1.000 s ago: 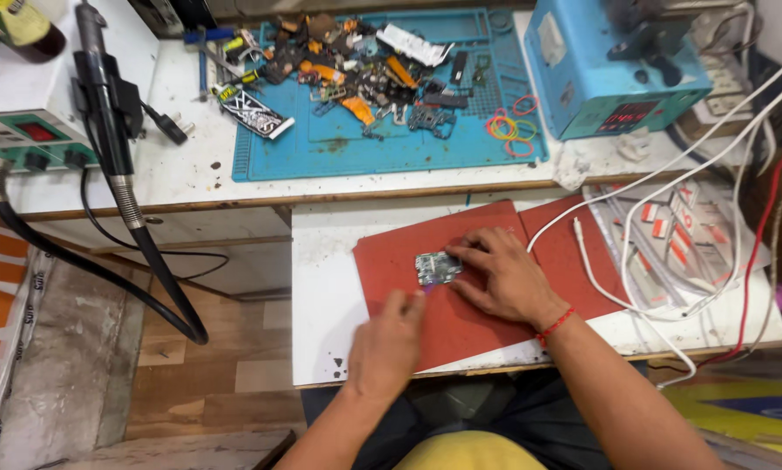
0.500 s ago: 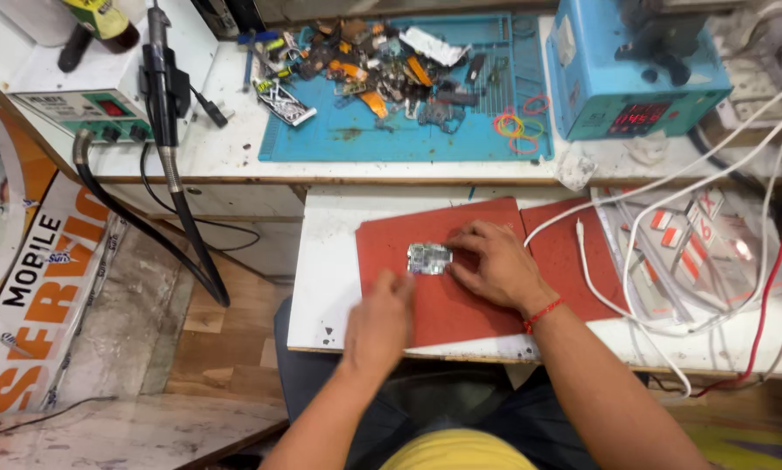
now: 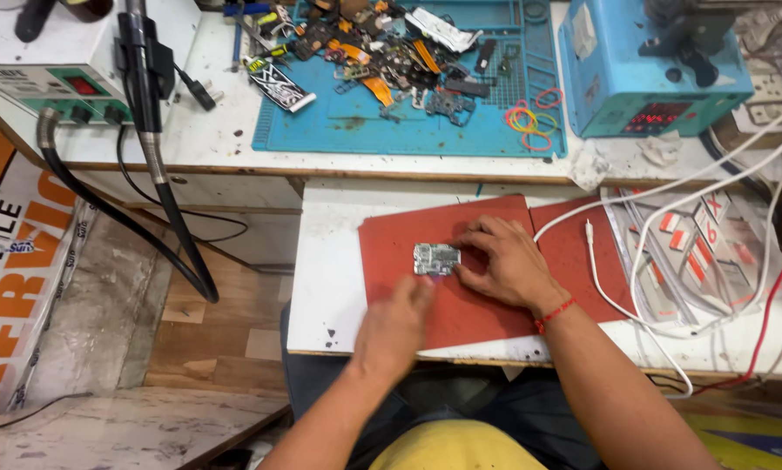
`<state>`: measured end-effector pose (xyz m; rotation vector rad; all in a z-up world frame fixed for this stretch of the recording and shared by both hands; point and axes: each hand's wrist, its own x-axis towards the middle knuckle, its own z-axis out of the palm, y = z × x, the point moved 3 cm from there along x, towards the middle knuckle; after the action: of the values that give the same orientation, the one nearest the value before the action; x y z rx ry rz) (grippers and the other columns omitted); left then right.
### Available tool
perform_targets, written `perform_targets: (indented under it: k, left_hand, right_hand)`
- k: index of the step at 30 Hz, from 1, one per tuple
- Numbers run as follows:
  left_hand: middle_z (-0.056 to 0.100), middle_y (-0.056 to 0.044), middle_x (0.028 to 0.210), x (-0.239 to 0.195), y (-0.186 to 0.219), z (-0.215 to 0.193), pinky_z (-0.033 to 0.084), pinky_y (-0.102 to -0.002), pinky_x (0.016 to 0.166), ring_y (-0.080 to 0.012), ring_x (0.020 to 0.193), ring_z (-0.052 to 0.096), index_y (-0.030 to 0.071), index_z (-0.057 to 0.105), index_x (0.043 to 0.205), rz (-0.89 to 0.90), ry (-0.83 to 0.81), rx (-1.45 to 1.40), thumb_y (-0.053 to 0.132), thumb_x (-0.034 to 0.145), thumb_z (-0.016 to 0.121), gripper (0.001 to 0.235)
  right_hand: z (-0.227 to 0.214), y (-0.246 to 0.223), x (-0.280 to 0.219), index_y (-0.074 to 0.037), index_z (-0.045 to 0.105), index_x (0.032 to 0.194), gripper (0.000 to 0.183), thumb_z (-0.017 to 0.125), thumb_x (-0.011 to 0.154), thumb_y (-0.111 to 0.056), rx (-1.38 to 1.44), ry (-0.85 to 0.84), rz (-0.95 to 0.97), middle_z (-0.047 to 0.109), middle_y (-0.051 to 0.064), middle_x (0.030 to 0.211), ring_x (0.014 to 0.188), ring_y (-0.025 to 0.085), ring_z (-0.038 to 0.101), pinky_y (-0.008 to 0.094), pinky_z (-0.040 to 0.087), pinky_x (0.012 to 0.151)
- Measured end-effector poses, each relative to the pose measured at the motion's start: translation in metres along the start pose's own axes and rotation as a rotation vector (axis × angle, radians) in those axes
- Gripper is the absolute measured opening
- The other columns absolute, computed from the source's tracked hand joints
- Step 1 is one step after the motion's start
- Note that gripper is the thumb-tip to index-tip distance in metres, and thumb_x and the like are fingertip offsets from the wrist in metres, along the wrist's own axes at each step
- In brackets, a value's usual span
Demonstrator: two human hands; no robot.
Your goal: The person scrubs a small green circuit board with a purple toothbrush on a red work mat. They repeatedly scrub the surface and edges of the board, occasionally flipping it over to clean the other side. The person also briefly handles a white USB cable during the process.
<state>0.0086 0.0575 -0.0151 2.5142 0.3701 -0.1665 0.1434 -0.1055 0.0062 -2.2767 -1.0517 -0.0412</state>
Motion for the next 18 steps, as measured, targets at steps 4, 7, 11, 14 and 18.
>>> perform_targets:
  k: [4,7,11,14,18]
  left_hand:
    - [0.061,-0.013,0.102,-0.007,0.005,-0.009,0.056,-0.051,0.055,-0.0373,0.063,0.069,0.005,0.065,0.129,0.281,0.151,0.193,0.005,0.090,0.057,0.039]
    - [0.061,-0.013,0.104,-0.007,0.009,-0.008,0.057,-0.049,0.055,-0.0352,0.063,0.070,0.001,0.064,0.129,0.318,0.156,0.176,0.003,0.088,0.058,0.041]
    - [0.061,-0.014,0.100,0.002,0.015,-0.012,0.058,-0.049,0.055,-0.0357,0.061,0.069,0.002,0.065,0.128,0.296,0.170,0.161,0.005,0.088,0.058,0.041]
    - [0.061,-0.016,0.102,-0.010,0.017,-0.002,0.058,-0.049,0.054,-0.0372,0.060,0.068,-0.002,0.066,0.126,0.310,0.178,0.200,0.005,0.092,0.057,0.036]
    - [0.062,-0.019,0.102,-0.013,0.025,-0.004,0.058,-0.053,0.053,-0.0392,0.055,0.069,-0.001,0.063,0.127,0.288,0.118,0.242,0.005,0.086,0.056,0.042]
  right_hand:
    - [0.001,0.004,-0.001,-0.014,0.078,0.108,0.038,0.082,0.072,-0.024,0.014,-0.018,0.019,0.065,0.004,0.104,0.097,0.025,0.063,0.041,0.047,0.086]
    - [0.004,0.004,-0.006,-0.013,0.078,0.108,0.037,0.082,0.072,-0.024,0.020,0.024,0.014,0.065,0.006,0.103,0.098,0.027,0.063,0.043,0.048,0.086]
    - [0.004,0.003,-0.004,-0.011,0.078,0.107,0.036,0.083,0.073,-0.023,0.007,0.052,0.029,0.066,0.008,0.102,0.096,0.029,0.063,0.045,0.050,0.087]
    - [0.006,0.001,-0.014,-0.012,0.078,0.105,0.033,0.083,0.074,-0.023,0.016,0.056,0.057,0.066,0.009,0.103,0.097,0.031,0.063,0.045,0.050,0.087]
    - [-0.001,-0.006,-0.003,-0.013,0.079,0.104,0.034,0.082,0.072,-0.024,0.039,0.056,0.062,0.065,0.007,0.099,0.094,0.030,0.065,0.045,0.050,0.089]
